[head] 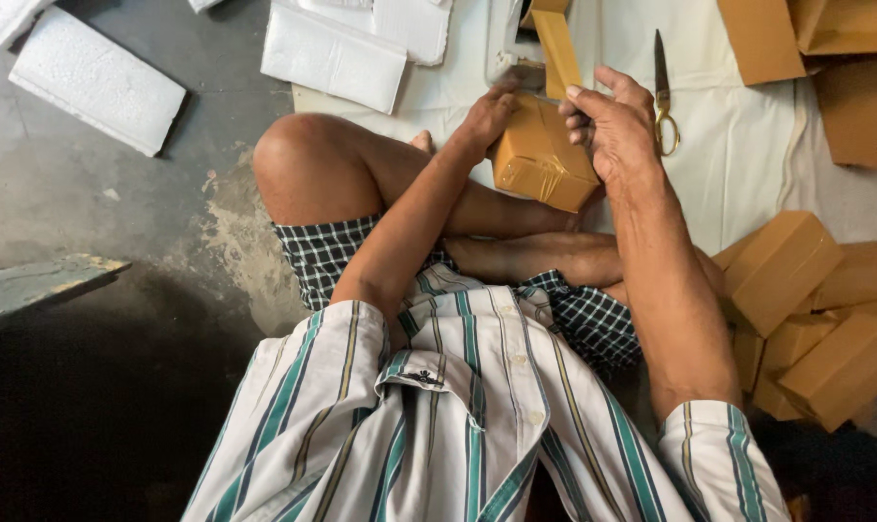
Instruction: The person sits on the floor and packs a small electronic device into a cardboard box. They place white foam padding inside, insert the device, close the box, and seal it with packing tape using a handheld dispenser.
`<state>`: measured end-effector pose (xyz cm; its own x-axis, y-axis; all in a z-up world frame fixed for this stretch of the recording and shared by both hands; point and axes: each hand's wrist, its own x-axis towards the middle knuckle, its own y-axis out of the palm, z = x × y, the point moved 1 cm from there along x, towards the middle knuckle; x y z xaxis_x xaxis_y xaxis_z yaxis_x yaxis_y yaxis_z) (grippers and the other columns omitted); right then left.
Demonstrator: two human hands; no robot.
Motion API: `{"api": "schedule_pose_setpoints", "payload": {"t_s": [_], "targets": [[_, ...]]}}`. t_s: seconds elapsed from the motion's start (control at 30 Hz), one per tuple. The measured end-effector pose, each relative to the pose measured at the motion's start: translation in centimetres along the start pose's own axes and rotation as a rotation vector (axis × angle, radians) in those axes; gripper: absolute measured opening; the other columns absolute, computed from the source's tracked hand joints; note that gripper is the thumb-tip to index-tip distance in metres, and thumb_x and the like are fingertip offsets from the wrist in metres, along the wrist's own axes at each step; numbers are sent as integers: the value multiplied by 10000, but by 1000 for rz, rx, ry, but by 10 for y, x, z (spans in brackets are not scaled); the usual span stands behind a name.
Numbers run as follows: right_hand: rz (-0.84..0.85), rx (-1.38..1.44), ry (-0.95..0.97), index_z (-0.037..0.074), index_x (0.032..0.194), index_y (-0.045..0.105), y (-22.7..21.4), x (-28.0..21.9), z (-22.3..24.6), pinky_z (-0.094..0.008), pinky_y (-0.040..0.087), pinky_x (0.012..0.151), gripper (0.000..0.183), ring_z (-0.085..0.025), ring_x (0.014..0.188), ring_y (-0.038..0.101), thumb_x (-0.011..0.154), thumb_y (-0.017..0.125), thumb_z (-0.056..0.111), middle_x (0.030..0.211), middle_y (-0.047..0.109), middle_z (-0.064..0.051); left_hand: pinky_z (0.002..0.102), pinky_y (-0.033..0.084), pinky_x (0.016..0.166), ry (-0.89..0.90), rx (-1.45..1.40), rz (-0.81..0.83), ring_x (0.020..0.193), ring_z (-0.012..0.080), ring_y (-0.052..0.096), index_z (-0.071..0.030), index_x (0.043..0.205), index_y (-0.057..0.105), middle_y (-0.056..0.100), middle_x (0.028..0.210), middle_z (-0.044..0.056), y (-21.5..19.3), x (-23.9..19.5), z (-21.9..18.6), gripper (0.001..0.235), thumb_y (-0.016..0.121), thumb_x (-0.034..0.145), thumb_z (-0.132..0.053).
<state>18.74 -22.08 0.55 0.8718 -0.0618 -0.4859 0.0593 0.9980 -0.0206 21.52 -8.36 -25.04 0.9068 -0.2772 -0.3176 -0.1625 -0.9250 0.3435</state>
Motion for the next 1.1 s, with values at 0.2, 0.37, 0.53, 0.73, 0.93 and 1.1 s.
{"api": "schedule_pose_setpoints", "payload": {"t_s": [0.2, 0.37, 0.53, 0.73, 0.93, 1.1], "targets": [[13, -14, -14, -95, 1559, 293, 0, -31, 12, -235, 516, 538, 734, -131, 672, 633, 970, 709, 40, 860, 694, -112, 391, 620, 853, -57, -191, -22, 1031, 319, 705, -49, 1386, 562, 696, 1206, 231, -1, -2, -9, 486, 522, 941, -239], [-16, -39, -10, -109, 1541, 300, 0, -65, 11, -227, 513, 541, 718, -119, 687, 636, 981, 715, 63, 871, 694, -100, 429, 651, 794, -164, -217, -37, 997, 329, 715, -50, 1395, 542, 672, 1210, 238, 4, 1, -14, 515, 541, 910, -226], [-60, -75, -21, -117, 1496, 361, 4, -77, 9, -220, 491, 514, 649, -111, 666, 629, 981, 716, 56, 865, 700, -107, 444, 623, 824, -237, -134, -158, 1020, 341, 712, -88, 1475, 475, 681, 1238, 231, 11, -5, -7, 576, 544, 924, -239], [-68, -191, -49, -105, 1437, 419, 10, -79, 23, -216, 417, 454, 562, -102, 608, 587, 979, 708, 47, 862, 707, -118, 574, 623, 720, -440, -281, -321, 986, 358, 674, -137, 1432, 468, 628, 1193, 161, 14, -23, -24, 569, 499, 874, -243], [-42, -160, -51, -99, 1438, 432, 10, -77, 31, -214, 429, 465, 536, -106, 628, 604, 997, 706, 33, 873, 702, -119, 586, 646, 599, -522, -346, -322, 785, 385, 729, 19, 1171, 624, 699, 990, 216, 13, -30, -57, 395, 480, 895, -224], [-6, -146, -73, -86, 1479, 395, 5, -73, 21, -237, 470, 530, 595, -128, 662, 624, 996, 709, 60, 858, 695, -116, 540, 668, 563, -684, -348, -307, 771, 375, 753, -25, 1144, 603, 715, 995, 212, 13, -32, -77, 350, 450, 916, -241]]}}
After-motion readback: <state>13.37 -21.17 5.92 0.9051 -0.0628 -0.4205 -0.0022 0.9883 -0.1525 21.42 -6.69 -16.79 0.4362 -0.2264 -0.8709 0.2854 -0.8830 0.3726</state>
